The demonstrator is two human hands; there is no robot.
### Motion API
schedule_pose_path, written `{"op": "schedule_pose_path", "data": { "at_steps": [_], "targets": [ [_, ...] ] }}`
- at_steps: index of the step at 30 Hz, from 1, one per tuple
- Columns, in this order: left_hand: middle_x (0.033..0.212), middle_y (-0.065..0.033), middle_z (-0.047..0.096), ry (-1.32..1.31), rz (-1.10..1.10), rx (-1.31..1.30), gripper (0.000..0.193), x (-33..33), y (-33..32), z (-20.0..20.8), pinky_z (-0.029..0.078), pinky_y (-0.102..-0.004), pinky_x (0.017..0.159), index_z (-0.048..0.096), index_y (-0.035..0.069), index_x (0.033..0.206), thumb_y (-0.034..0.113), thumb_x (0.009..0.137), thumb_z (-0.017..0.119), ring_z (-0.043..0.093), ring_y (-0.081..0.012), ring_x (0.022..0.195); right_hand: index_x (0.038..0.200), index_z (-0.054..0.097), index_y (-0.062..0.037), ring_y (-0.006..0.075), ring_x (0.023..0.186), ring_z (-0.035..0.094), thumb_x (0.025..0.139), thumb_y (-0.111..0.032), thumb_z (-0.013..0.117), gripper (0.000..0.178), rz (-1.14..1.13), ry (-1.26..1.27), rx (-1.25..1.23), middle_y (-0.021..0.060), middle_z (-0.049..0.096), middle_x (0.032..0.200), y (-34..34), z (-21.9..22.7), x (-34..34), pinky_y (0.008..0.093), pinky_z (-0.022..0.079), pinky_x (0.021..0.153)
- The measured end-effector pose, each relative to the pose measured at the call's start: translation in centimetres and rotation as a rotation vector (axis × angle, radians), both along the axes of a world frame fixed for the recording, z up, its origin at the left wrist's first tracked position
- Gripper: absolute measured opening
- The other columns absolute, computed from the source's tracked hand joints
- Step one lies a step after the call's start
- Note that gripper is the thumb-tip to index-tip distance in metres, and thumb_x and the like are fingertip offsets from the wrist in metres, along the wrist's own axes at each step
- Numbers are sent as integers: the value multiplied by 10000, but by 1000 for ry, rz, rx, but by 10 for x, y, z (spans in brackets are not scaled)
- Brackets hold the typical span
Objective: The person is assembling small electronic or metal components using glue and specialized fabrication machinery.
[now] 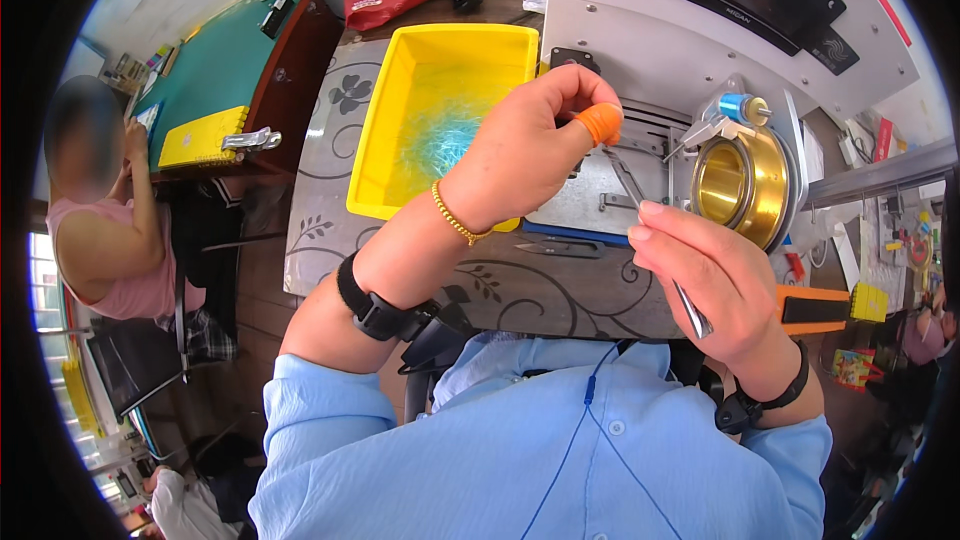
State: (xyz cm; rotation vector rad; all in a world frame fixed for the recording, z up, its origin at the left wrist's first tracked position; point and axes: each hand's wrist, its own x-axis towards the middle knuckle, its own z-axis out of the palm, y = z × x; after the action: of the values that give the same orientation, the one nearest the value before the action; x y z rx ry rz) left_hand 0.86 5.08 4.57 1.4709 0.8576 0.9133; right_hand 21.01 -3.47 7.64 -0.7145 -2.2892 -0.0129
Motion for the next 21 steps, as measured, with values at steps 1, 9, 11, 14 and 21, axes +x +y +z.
{"op": "schedule_pose_path", "data": {
  "at_steps": [1,9,11,14,21],
  "targets": [
    [916,16,584,-17,-5,-2,86,1,0,-1,457,-227,801,569,51,1006,127,966,578,556,-71,866,1015,683,10,242,820,697,739,-31,750,287,-6,11,1,154,683,1042,1,-2,-1,299,579,655],
    [913,16,586,-35,-6,-4,86,0,0,-1,462,-228,811,572,47,1005,125,968,576,562,-72,870,1010,686,5,231,820,695,742,-34,748,278,9,40,-27,139,687,1043,5,-5,-4,293,575,648],
    [907,15,586,-36,-8,-4,83,1,0,0,460,-227,804,572,46,1005,120,966,574,557,-72,862,1013,688,9,233,827,696,741,-33,747,281,20,29,-10,142,687,1041,5,-5,-4,293,576,650],
    [903,14,585,-17,-20,17,82,2,1,0,458,-226,791,572,46,1001,120,967,572,548,-71,854,1019,689,12,236,817,697,738,-25,748,289,23,34,-22,145,686,1036,5,-5,-4,296,577,645],
    [966,2,605,-43,-3,34,84,2,1,-2,444,-211,780,567,53,989,135,971,571,528,-62,851,1011,688,3,246,794,699,753,-52,757,273,23,59,-71,142,690,1010,-19,8,0,303,579,634]
  ]
}}
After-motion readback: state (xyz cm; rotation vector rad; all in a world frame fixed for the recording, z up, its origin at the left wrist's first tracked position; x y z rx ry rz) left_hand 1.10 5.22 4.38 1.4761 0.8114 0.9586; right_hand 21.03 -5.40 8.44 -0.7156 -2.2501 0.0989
